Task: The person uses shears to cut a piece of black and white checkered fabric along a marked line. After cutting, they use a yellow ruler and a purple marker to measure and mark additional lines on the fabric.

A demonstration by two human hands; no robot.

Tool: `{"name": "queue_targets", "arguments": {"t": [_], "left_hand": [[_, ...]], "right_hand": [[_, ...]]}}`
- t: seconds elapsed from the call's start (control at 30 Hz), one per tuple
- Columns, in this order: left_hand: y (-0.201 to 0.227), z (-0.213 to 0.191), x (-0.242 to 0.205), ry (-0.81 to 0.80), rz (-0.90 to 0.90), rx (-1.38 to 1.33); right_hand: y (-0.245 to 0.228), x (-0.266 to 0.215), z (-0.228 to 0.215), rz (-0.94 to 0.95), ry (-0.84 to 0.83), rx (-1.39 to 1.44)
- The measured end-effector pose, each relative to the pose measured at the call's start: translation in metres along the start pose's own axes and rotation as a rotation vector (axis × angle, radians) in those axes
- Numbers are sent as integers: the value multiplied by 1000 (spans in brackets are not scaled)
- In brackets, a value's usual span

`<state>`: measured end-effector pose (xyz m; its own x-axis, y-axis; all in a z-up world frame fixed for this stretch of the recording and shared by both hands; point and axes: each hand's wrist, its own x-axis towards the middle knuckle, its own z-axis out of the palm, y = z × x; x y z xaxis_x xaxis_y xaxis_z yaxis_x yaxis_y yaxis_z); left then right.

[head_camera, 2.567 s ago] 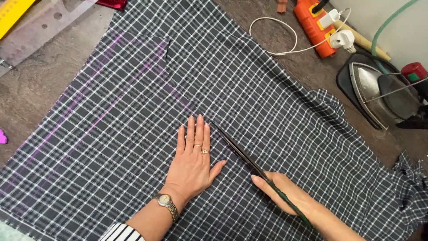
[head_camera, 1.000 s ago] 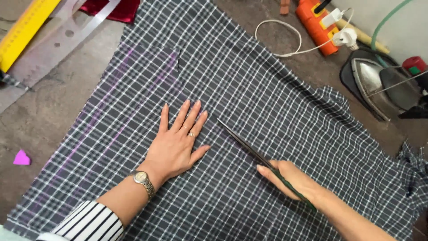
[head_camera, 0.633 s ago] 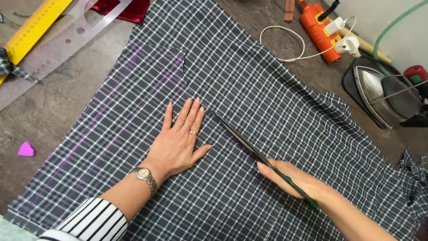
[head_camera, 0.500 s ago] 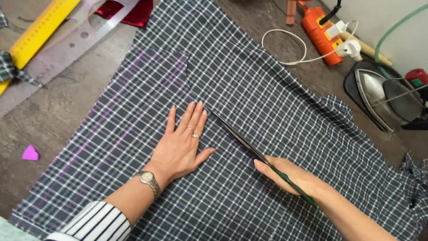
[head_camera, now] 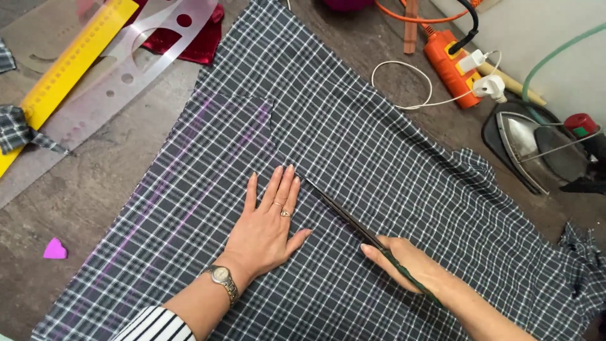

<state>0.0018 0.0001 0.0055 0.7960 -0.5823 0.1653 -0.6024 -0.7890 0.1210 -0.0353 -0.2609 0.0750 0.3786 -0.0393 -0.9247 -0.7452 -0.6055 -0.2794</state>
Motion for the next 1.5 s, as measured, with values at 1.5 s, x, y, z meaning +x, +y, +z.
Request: {"name": "queue_targets", "arguments": {"t": [1.5], "left_hand": [[-110,2,49,27,33,-42]], "right_hand": [[-62,-21,12,-100,-111,-198]]}}
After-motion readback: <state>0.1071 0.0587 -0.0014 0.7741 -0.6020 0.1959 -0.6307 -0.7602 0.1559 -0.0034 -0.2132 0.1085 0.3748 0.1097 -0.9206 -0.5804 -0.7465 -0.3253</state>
